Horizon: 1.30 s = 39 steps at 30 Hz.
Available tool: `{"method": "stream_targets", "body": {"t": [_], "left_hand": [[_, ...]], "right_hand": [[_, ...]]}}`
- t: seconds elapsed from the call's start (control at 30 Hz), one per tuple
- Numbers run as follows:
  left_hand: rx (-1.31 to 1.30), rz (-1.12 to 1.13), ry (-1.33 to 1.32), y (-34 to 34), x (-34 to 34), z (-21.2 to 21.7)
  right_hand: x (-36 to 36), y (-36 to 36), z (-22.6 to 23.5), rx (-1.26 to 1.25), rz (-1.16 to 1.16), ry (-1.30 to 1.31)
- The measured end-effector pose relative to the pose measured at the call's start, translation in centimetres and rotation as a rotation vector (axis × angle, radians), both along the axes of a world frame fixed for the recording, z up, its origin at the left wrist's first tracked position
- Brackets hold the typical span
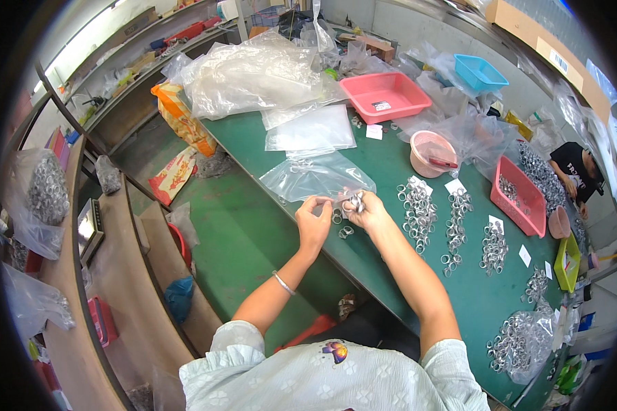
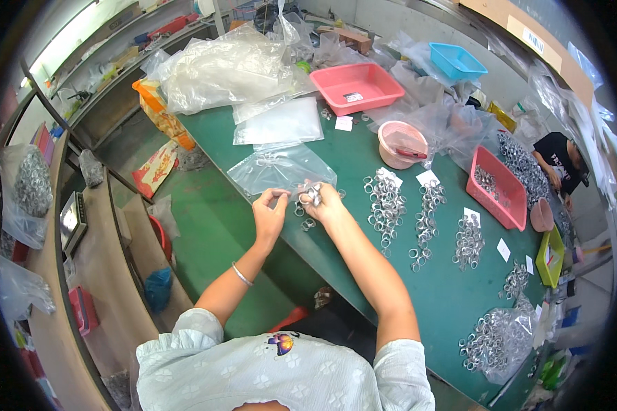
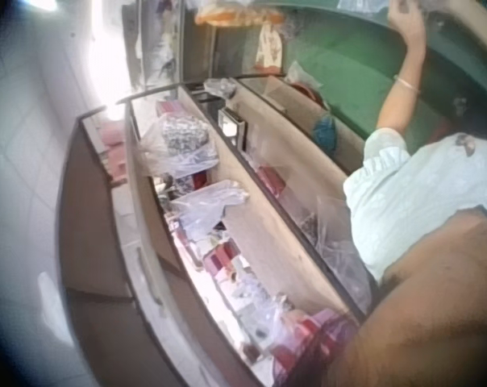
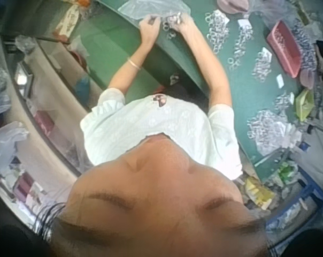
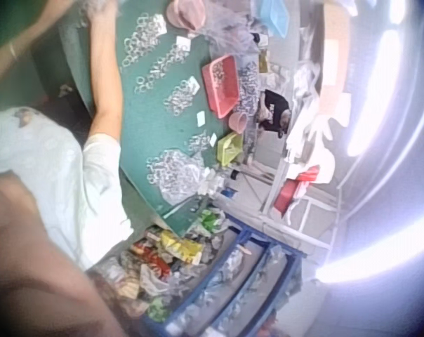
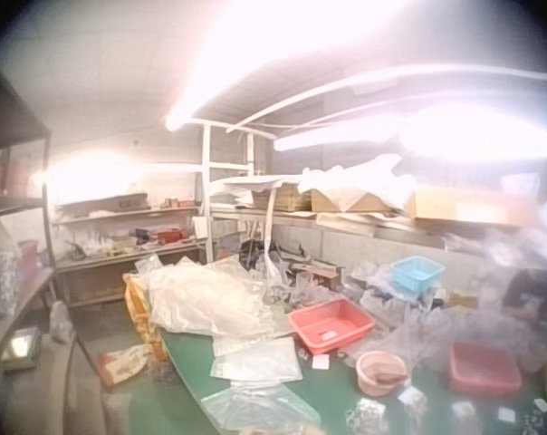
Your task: The person uses a metal file to smooth the edges of small metal rings on a green workbench. After filing, the person picks up clear plastic bags and places the rings inside them, arranging the filled bags on the table.
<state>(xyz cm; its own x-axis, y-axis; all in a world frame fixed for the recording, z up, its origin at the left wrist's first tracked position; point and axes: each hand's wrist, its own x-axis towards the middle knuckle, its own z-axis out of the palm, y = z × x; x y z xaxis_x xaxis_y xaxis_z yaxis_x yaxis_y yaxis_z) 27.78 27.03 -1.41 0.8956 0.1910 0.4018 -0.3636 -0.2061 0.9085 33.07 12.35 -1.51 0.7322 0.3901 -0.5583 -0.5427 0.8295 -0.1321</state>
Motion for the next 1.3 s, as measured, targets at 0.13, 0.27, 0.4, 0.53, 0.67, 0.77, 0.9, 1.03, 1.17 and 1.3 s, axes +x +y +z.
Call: {"method": "stream_targets", "body": {"t": [0.13, 0.27, 0.4, 0.53, 0.67, 0.77, 0.9, 1.03, 1.17, 1.3], "left_hand": [[-0.058, 0.006, 0.036, 0.4, 0.1, 0.2], [-0.012, -0.061, 0.026, 0.3, -0.1, 0.7], [-0.145, -0.081, 0.046, 0.7, 0.9, 1.0], [-0.360, -0.123, 0.101, 0.9, 2.3, 3.8], [-0.518, -0.047, -0.005, 3.1, 3.8, 4.6], [-0.656, -0.032, -0.096, 2.2, 4.7, 4.9], [-0.645, -0.008, -0.076, 2.3, 3.9, 3.8], [-0.602, 0.031, -0.103, 1.4, 2.6, 3.1], [-0.626, 0.080, -0.129, 1.3, 2.6, 2.7], [-0.621, 0.087, -0.124, 1.9, 2.7, 2.3]], "right_hand": [[0.6, 2.4, 0.4, -0.002, -0.281, 0.067], [2.5, 3.4, -1.1, -0.152, -0.338, -0.038], [4.9, 5.8, 0.0, -0.464, -0.291, -0.083], [6.1, 7.0, 2.5, -0.734, -0.063, -0.249], [3.3, 5.9, 8.1, -0.916, 0.360, -0.545], [3.3, 1.9, 5.7, -0.860, 0.311, -0.893], [-3.1, -5.1, 7.2, -1.217, 0.202, -1.115], [-5.2, -8.7, -0.5, -1.727, 0.171, -1.199], [-3.8, -6.7, -3.4, -2.061, 0.276, -1.214], [-5.8, -6.6, -3.4, -2.035, 0.442, -1.348]]}}
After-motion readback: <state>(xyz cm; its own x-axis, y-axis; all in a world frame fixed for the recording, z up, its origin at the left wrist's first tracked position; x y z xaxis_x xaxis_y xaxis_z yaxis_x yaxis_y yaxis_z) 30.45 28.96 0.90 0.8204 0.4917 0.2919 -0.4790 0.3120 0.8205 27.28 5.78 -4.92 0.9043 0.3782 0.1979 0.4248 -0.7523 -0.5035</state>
